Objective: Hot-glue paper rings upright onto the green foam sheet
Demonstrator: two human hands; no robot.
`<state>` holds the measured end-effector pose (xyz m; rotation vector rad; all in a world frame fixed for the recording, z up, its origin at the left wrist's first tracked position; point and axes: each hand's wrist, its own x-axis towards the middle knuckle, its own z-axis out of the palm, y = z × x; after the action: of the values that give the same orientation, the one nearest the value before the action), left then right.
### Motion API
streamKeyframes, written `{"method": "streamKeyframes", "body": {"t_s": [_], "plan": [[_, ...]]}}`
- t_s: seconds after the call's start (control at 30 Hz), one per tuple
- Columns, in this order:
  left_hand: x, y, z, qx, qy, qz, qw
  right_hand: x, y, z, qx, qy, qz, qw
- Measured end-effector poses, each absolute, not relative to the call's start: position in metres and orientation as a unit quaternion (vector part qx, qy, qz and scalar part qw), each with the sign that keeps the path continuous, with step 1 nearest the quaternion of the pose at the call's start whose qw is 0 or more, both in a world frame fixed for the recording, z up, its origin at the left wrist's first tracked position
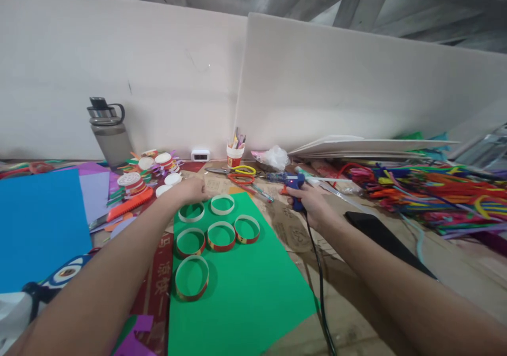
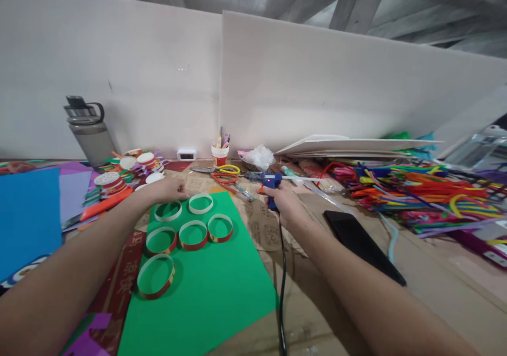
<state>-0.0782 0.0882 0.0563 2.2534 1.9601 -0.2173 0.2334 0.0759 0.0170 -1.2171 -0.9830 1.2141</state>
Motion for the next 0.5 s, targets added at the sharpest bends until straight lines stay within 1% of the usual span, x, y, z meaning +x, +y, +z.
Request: {"method": "streamKeyframes", "body": {"t_s": [0.1, 0.2, 0.33, 0.5], "plan": [[-0.077, 0.088, 0.058, 0.758, 0.644, -0.083, 0.069, 0.254, 0.073, 0.017, -0.548, -0.379, 0.5, 0.553], [-0.078, 0.089, 0.059, 0.764, 0.633, -0.093, 0.076, 0.269, 0.074, 0.014, -0.59, -0.374, 0.475, 0.535], [-0.08, 0.088, 0.061, 0.775, 0.618, -0.1, 0.091, 0.274, 0.079, 0.014, -0.62, -0.397, 0.468, 0.489], [-0.082, 0.086, 0.064, 0.78, 0.607, -0.108, 0.107, 0.273, 0.088, 0.013, -0.655, -0.46, 0.444, 0.403]]}}
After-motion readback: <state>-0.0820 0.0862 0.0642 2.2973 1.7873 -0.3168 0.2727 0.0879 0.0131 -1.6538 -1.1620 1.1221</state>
